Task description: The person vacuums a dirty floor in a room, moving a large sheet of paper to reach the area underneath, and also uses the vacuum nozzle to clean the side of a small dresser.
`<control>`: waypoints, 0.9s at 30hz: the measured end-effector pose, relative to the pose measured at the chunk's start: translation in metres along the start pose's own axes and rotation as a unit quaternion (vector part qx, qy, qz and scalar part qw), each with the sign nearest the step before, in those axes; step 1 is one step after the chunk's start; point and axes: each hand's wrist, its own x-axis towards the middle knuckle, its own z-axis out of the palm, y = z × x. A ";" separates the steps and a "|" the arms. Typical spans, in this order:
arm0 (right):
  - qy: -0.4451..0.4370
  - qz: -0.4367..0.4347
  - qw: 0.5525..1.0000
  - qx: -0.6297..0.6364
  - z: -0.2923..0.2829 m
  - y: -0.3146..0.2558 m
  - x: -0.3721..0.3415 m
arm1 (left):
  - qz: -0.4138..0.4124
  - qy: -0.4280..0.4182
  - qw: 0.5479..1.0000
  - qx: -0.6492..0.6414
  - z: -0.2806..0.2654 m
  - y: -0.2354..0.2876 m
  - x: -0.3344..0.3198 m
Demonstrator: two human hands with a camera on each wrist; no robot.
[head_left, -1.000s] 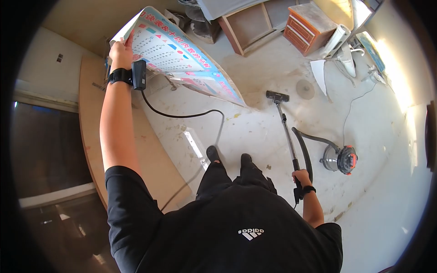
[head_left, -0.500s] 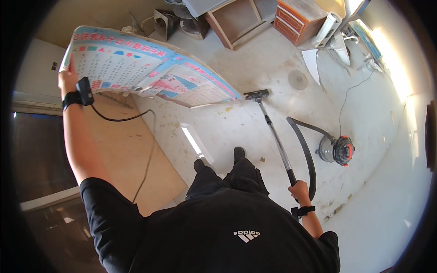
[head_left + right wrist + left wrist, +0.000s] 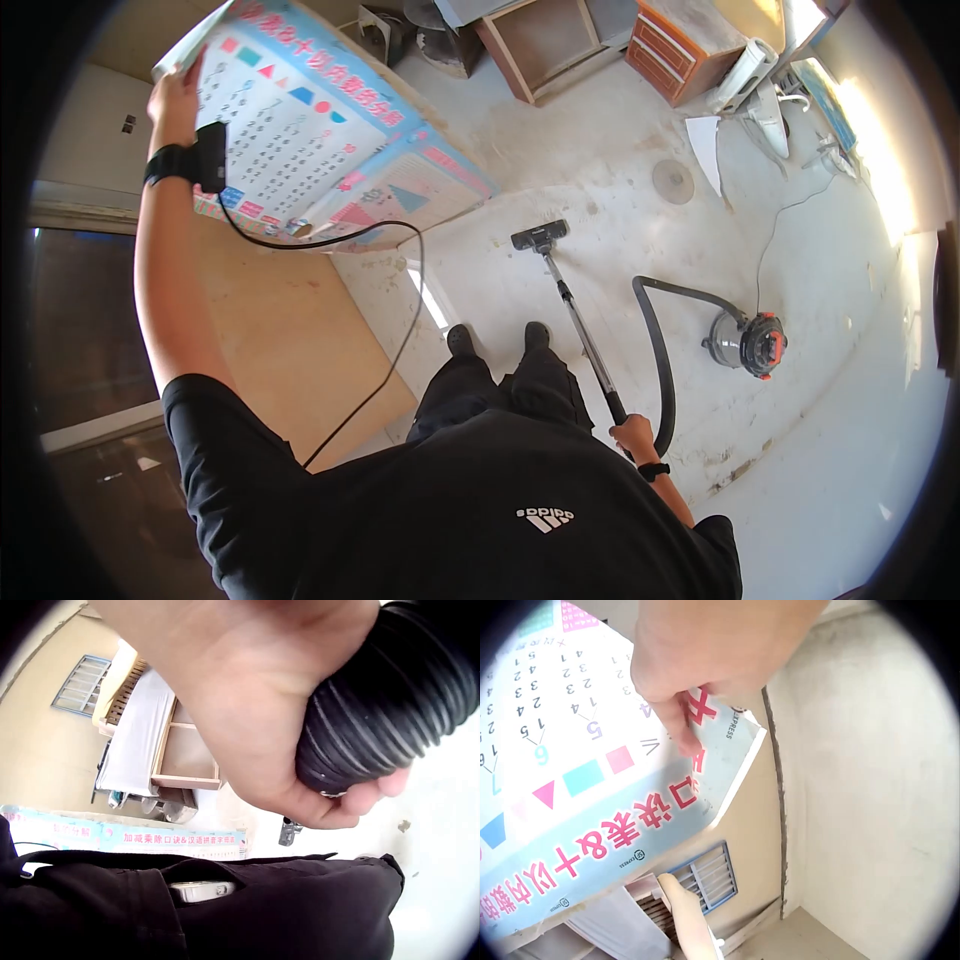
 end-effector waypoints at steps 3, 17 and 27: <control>0.009 -0.007 0.999 0.034 0.009 -0.005 -0.006 | 0.005 0.018 0.999 0.044 0.062 -0.006 -0.036; 0.095 0.022 0.986 0.136 0.154 -0.122 -0.103 | -0.031 -0.222 0.941 -0.252 -0.071 -0.016 0.049; 0.139 0.008 0.987 0.082 0.263 -0.019 0.019 | 0.131 -0.086 0.976 -0.149 -0.086 0.068 -0.087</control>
